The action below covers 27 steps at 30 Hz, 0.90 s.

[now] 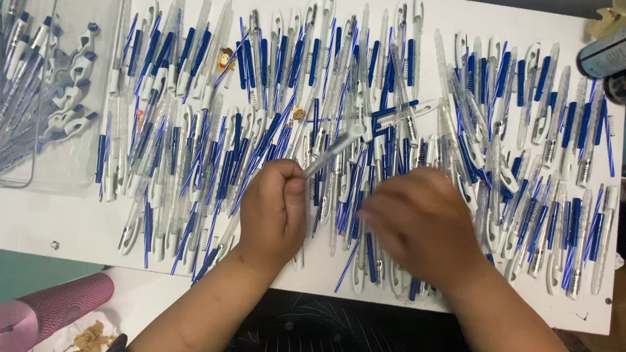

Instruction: The person assembles pens by hand by inserting blue ink refills into white plastic barrels. They work through a pile of components on a white desk and place the finished pens into a clear plastic bin.

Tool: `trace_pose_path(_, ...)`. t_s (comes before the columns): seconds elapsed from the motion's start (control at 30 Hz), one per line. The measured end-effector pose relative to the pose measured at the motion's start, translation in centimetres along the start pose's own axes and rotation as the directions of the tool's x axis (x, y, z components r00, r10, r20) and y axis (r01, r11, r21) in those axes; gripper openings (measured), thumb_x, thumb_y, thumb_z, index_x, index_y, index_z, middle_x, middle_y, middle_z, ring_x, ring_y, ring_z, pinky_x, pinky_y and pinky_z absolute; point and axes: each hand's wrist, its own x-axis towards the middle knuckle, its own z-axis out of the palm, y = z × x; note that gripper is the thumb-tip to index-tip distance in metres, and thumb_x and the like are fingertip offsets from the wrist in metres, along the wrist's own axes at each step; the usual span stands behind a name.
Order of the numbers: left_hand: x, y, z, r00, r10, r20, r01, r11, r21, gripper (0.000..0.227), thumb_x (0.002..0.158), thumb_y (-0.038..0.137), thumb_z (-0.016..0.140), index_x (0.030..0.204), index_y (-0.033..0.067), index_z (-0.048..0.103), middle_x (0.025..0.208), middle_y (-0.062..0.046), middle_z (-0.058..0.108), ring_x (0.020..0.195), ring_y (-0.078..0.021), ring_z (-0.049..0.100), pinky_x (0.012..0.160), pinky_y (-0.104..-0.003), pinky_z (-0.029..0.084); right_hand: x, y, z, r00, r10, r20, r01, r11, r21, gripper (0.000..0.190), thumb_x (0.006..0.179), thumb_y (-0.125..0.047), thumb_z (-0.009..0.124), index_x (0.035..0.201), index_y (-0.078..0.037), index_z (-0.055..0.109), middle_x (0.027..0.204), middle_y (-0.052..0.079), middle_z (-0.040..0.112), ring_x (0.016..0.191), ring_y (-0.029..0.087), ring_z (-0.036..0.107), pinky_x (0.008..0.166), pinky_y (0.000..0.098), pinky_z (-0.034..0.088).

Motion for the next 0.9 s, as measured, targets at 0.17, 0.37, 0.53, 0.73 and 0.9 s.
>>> trace_pose_path(0.17, 0.1, 0.0, -0.3, 0.999, 0.011, 0.035, -0.012, 1.000, 0.012, 0.051, 0.103, 0.058, 0.037, 0.099, 0.0094, 0.054, 0.069, -0.010, 0.056, 0.065, -0.0369, 0.061, 0.062, -0.045, 0.050, 0.3, 0.9, 1.8, 0.980, -0.182, -0.074, 0.179, 0.982, -0.053, 0.015, 0.084, -0.014, 0.081, 0.098, -0.014, 0.079, 0.102, 0.006, 0.074, 0.103, 0.032, 0.069, 0.087, 0.0425, 0.054)
trace_pose_path(0.37, 1.1, 1.6, -0.7, 0.994, 0.062, 0.095, -0.073, 0.990, 0.118, 0.032, 0.107, 0.035, 0.042, 0.101, 0.0085, 0.059, 0.076, -0.014, 0.063, 0.075, -0.0422, 0.064, 0.067, -0.049, 0.052, 0.2, 1.0, 1.7, 0.977, -0.203, -0.068, 0.197, 0.977, -0.080, 0.020, 0.082, -0.007, 0.077, 0.101, -0.013, 0.080, 0.103, 0.006, 0.074, 0.098, 0.031, 0.068, 0.084, 0.0394, 0.054)
trace_pose_path(0.53, 1.1, 1.8, -0.7, 0.992, 0.089, 0.091, -0.102, 0.985, 0.142, 0.025, 0.107, 0.028, 0.045, 0.105, 0.0088, 0.061, 0.081, -0.014, 0.066, 0.080, -0.0399, 0.065, 0.071, -0.048, 0.053, 0.5, 0.7, 1.2, 0.980, -0.184, -0.073, 0.176, 0.979, -0.102, 0.017, 0.083, -0.008, 0.078, 0.097, -0.016, 0.082, 0.100, 0.003, 0.076, 0.093, 0.026, 0.068, 0.080, 0.0361, 0.053)
trace_pose_path(0.73, 0.9, 1.2, -0.4, 0.989, 0.112, 0.095, -0.127, 0.978, 0.165, 0.025, 0.107, 0.030, 0.045, 0.105, 0.0107, 0.061, 0.084, -0.010, 0.068, 0.083, -0.0359, 0.065, 0.074, -0.045, 0.053, 0.5, 1.1, 1.4, 0.962, -0.254, -0.104, 0.240, 0.962, -0.132, 0.014, 0.080, -0.009, 0.082, 0.090, -0.019, 0.081, 0.100, 0.000, 0.077, 0.092, 0.025, 0.066, 0.078, 0.0359, 0.052)
trace_pose_path(0.9, 1.4, 2.1, -1.2, 0.998, 0.025, -0.059, -0.026, 0.999, -0.022, 0.024, 0.108, 0.024, 0.039, 0.109, 0.0061, 0.054, 0.073, -0.006, 0.064, 0.072, -0.0301, 0.063, 0.073, -0.042, 0.052, 0.9, 0.6, 0.5, 0.956, -0.278, -0.091, 0.273, 0.960, -0.068, 0.016, 0.083, -0.006, 0.078, 0.096, -0.016, 0.080, 0.104, 0.003, 0.077, 0.094, 0.029, 0.069, 0.081, 0.0396, 0.056)
